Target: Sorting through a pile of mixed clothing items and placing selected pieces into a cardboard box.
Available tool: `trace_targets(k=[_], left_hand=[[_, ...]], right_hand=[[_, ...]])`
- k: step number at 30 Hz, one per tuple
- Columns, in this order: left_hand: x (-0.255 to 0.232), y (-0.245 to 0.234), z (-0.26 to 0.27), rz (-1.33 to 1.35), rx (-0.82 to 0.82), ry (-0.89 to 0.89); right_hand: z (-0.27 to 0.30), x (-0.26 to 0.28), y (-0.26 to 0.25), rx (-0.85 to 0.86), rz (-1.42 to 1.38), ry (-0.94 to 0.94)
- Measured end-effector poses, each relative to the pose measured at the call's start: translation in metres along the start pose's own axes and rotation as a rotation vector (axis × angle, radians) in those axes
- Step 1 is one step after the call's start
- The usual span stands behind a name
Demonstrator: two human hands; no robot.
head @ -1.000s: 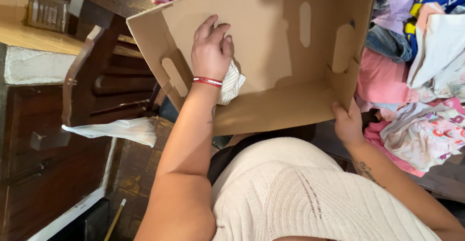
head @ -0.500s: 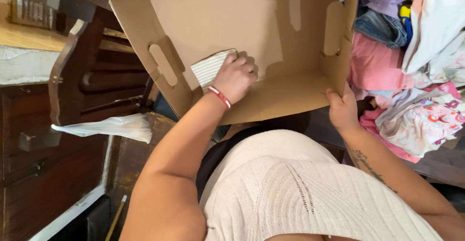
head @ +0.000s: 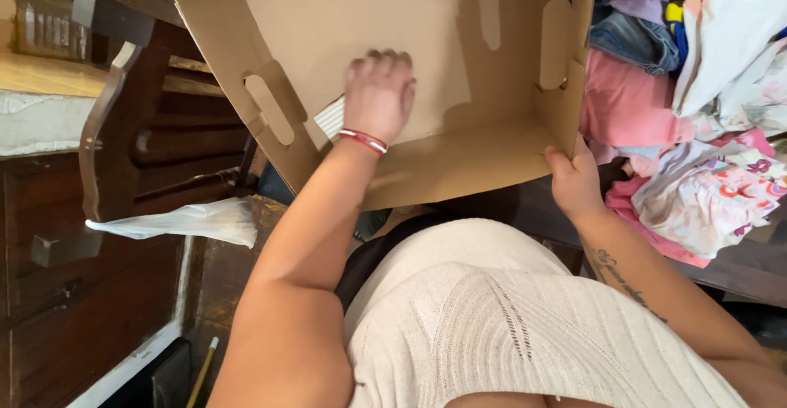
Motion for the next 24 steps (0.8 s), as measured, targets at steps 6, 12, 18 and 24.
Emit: trace_targets(k=[6, 12, 18, 24], left_hand=[[0.043, 0.000, 0.039, -0.001, 0.437, -0.424], [0.076, 0.029, 0.067, 0.084, 0.667, -0.500], [0.080, -0.142, 0.044, 0.583, -0.080, -0.628], [0.158, -0.228, 0.140, 0.167, -0.416, -0.966]], right_hand=[[-0.005, 0.008, -0.001, 0.001, -0.090, 0.032], [-0.017, -0.027, -0.001, -0.034, -0.039, 0.231], [-0.013, -0.023, -0.017, -0.131, -0.014, 0.272], [-0.057, 0.054, -0.017, -0.136, -0.079, -0.219]])
Point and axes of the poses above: each hand's wrist, its own z-axis away from the middle knuckle, its own y-axis out of the palm, x = y × z, the point moved 10 cm from there along -z, towards the middle knuckle, and after that the axes turned 2 degrees about -z, right-handed, at the moved point
